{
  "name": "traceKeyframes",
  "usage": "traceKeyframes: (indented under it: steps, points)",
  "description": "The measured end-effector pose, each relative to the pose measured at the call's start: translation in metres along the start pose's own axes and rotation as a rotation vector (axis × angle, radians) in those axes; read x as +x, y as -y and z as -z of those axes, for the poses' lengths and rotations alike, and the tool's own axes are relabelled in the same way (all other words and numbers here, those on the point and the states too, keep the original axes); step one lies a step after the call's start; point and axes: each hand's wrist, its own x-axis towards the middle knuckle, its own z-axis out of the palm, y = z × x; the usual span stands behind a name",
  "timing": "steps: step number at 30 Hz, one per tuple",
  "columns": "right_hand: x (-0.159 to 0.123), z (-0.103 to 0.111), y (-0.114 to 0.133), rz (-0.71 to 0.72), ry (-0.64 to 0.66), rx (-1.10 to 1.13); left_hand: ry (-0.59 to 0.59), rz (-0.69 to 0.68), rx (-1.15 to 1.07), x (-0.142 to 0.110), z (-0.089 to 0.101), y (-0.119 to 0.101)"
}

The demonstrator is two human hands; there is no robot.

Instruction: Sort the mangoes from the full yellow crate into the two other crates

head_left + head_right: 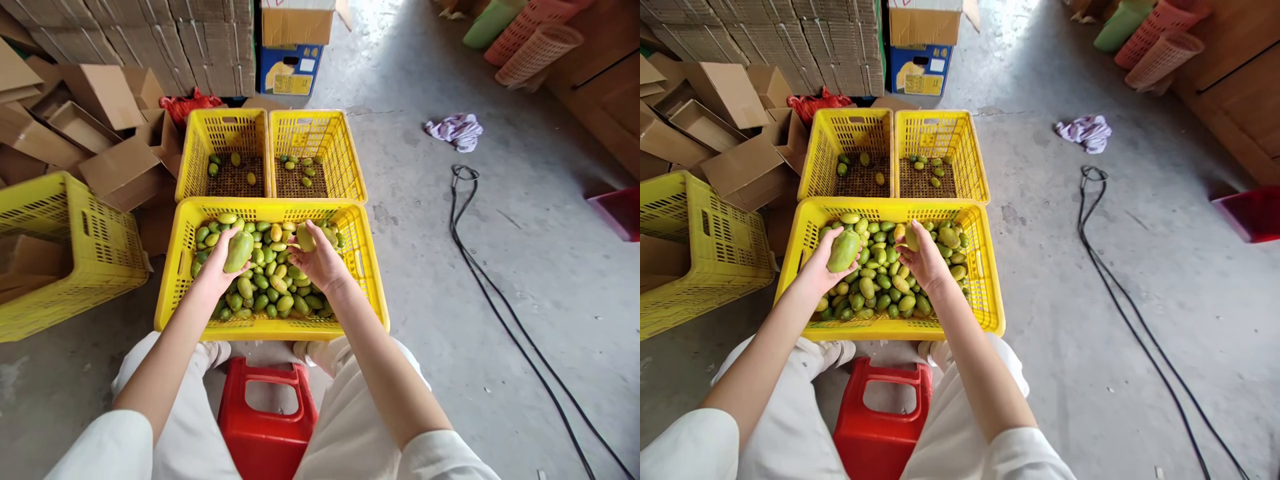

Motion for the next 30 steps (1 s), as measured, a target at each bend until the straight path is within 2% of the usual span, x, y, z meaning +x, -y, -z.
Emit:
traceKeyframes:
  steps: [3, 6, 9, 12, 15, 19, 23, 30]
  points:
    - [0.0, -0.001, 0.0, 0.02, -0.001, -0.031, 0.04, 0.071, -0.006, -0.001, 0.0, -0.002]
    - [0.0, -0.002, 0.002, -0.016, 0.022, -0.027, 0.065, 0.149, -0.027, -0.004, -0.002, -0.005]
    - [0.003, -0.001, 0.002, -0.079, 0.016, -0.001, 0.069, 0.177, -0.043, -0.007, -0.004, -0.008]
    - [0.006, 0.002, -0.001, -0.049, -0.008, -0.007, 0.051, 0.193, -0.06, -0.007, -0.006, -0.009]
    - [0.009, 0.005, -0.004, -0.013, 0.025, -0.029, 0.028, 0.181, -0.073, -0.008, -0.007, -0.009]
    - [0.009, 0.002, -0.004, -0.026, 0.04, -0.023, 0.058, 0.166, -0.025, -0.01, -0.007, -0.008]
    - [0.005, -0.002, -0.001, -0.022, 0.076, -0.022, 0.062, 0.093, -0.021, -0.01, -0.006, -0.005]
    - [0.003, 0.0, -0.003, 0.113, 0.092, -0.059, 0.11, 0.015, -0.015, -0.005, -0.001, 0.002]
